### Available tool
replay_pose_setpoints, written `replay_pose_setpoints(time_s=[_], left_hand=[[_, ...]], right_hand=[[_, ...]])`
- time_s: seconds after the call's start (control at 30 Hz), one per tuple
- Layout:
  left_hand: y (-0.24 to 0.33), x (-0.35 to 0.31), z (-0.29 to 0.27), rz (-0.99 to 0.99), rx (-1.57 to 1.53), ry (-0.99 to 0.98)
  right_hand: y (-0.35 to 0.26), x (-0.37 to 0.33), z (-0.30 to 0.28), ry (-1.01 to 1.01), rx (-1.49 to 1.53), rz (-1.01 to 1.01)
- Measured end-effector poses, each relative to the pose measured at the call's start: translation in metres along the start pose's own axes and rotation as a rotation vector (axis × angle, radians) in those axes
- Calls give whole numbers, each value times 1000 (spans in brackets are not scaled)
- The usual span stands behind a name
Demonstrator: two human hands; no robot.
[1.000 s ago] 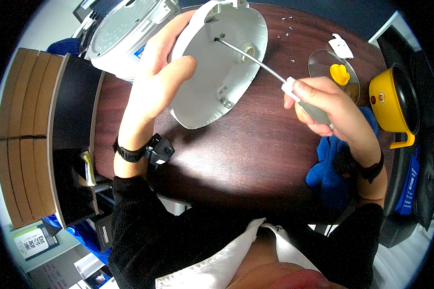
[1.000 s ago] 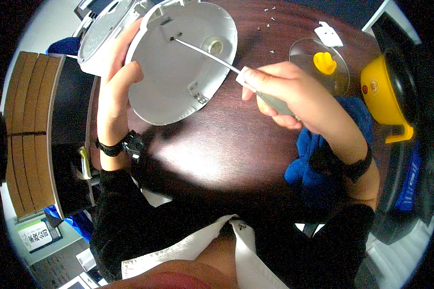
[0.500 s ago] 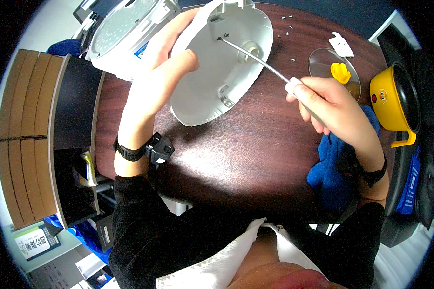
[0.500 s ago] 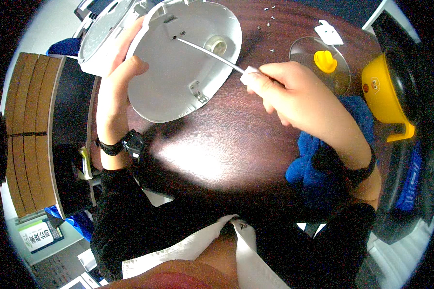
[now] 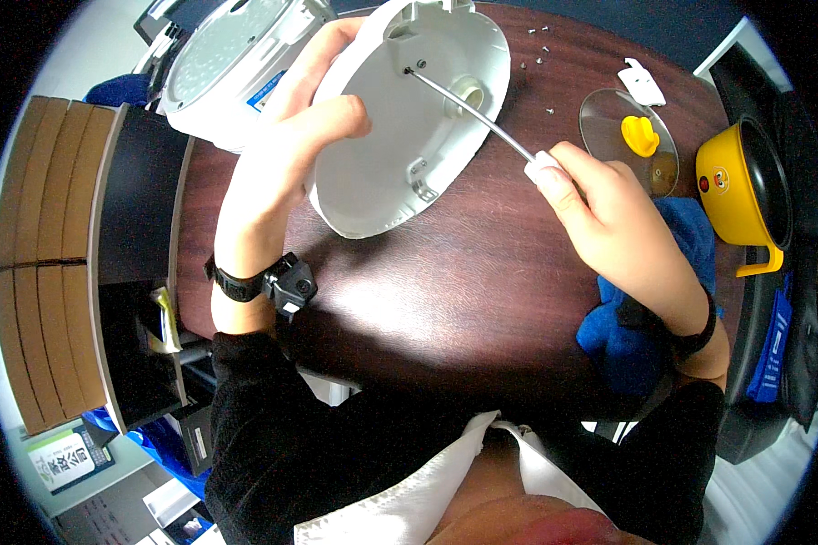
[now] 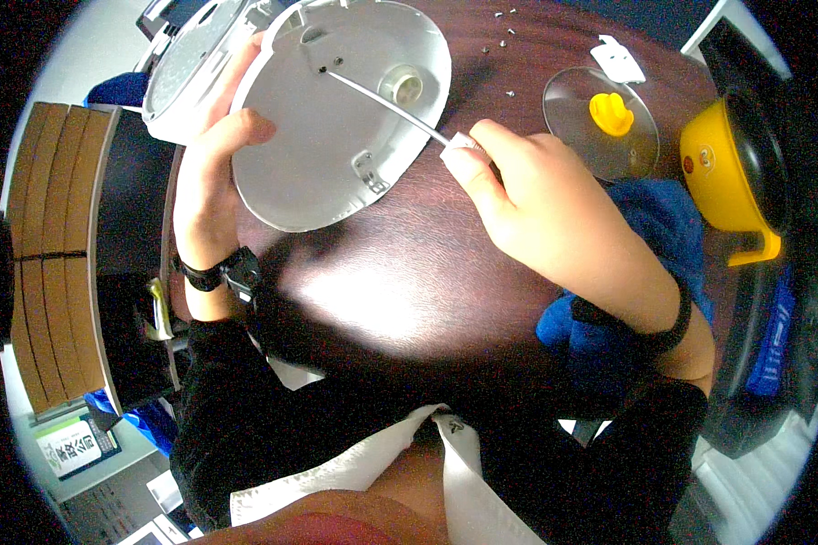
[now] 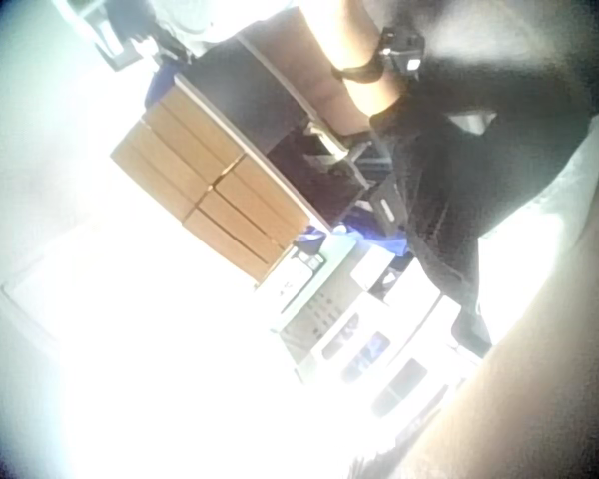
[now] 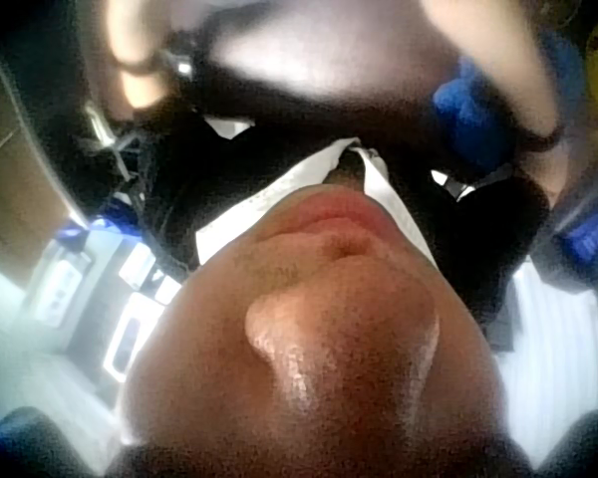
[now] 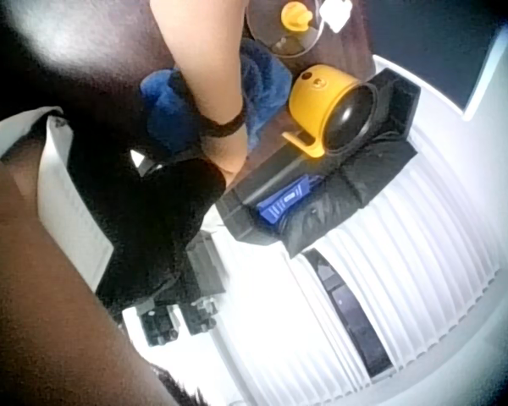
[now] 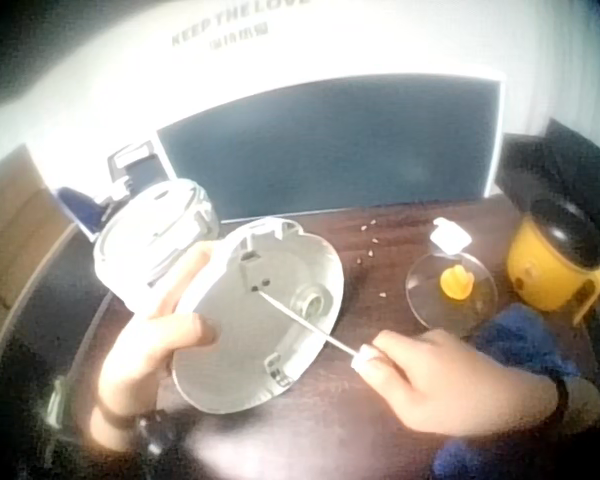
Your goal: The person assembles a white plastic appliance lid by inserting small metal clips into slots and then tightening them with a screwdriver. The person holds the lid with one hand and uses the screwdriver with the other to secure the clips.
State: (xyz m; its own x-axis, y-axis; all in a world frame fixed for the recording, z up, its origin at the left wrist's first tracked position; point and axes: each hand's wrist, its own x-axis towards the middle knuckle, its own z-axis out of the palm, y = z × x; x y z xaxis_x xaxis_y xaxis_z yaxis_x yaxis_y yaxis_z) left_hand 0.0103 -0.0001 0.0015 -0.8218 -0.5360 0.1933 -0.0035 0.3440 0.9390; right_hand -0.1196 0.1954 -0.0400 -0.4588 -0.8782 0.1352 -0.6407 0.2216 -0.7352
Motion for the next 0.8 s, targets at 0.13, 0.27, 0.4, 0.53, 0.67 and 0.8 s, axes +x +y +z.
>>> replay_pose_setpoints(time_s=[0.13, 0.27, 0.4, 0.53, 0.67, 0.8], left_hand=[[1, -11, 11, -8, -186, 101], [1, -11, 8, 25, -115, 72], [6, -9, 4, 50, 83, 23], [6, -8, 8, 99, 5, -9], [5, -8, 11, 162, -36, -7], [-8, -6, -1, 287, -40, -76]], right_hand=[[-3, -1, 6, -63, 60, 19], [5, -1, 13, -143, 267, 63], [8, -1, 19, -237, 488, 121], [0, -3, 20, -351, 738, 275], [-3, -6, 26, -352, 918, 295], [-1, -8, 28, -443, 1007, 218]])
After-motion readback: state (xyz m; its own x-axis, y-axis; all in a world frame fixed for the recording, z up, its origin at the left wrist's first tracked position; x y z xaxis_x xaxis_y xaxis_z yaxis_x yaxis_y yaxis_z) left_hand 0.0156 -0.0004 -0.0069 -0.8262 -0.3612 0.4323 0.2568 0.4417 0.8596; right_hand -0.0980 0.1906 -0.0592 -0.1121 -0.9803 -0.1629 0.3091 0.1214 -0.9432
